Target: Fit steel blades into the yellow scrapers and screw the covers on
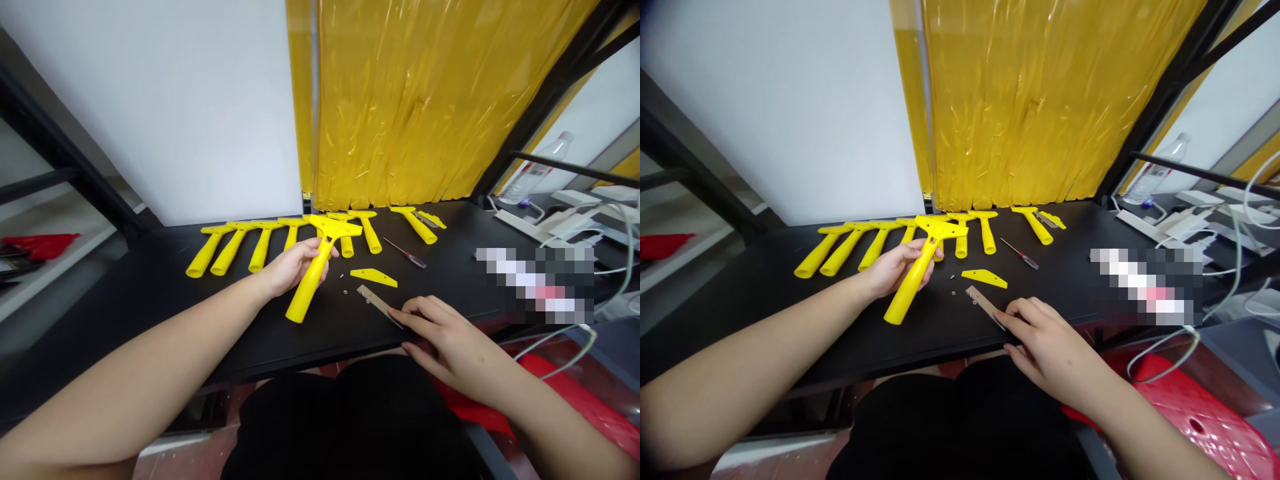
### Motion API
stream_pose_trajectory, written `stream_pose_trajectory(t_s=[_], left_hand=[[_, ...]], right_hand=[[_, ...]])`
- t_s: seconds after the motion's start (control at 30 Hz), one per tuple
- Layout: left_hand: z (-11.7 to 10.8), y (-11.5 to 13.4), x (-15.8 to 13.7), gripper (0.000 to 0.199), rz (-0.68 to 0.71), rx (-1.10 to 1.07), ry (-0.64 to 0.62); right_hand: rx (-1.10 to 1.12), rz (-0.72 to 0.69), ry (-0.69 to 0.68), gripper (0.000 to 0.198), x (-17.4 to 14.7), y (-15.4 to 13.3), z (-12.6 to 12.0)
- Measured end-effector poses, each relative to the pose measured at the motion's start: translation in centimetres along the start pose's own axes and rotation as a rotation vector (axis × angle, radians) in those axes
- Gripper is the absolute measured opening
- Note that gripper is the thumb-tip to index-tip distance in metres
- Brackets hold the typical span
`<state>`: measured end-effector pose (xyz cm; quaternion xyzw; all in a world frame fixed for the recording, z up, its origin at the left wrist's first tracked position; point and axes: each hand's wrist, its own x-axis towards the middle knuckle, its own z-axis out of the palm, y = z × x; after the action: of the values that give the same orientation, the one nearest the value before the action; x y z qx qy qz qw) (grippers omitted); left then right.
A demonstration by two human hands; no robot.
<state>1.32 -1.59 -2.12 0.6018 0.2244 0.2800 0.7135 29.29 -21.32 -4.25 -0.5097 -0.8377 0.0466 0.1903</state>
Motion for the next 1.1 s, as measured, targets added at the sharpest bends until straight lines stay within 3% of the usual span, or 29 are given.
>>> stream_pose_trajectory(t_s=[0.4, 0.6, 0.83, 1.1], left_hand=[[0.1, 0.0, -0.1, 0.032, -0.014, 0.003, 0.001], [0.0, -0.1, -0.1, 0.031, -0.005, 0.004, -0.008], [0.0, -0.1, 0.0, 0.032, 0.010, 0.011, -0.005], [-0.2, -0.2, -0.1, 0.031, 0.010, 0.031, -0.013]], right_hand=[[0.039, -0.125, 0.099, 0.032, 0.1, -0.5, 0.9], [0.038, -0.172, 0.072, 0.028, 1.4, -0.9, 0.9], [0.049, -0.231, 0.050, 0.023, 3.8, -1.2, -0.1], [0.094, -0.227, 0.167, 0.023, 5.8, 0.1, -1.4]])
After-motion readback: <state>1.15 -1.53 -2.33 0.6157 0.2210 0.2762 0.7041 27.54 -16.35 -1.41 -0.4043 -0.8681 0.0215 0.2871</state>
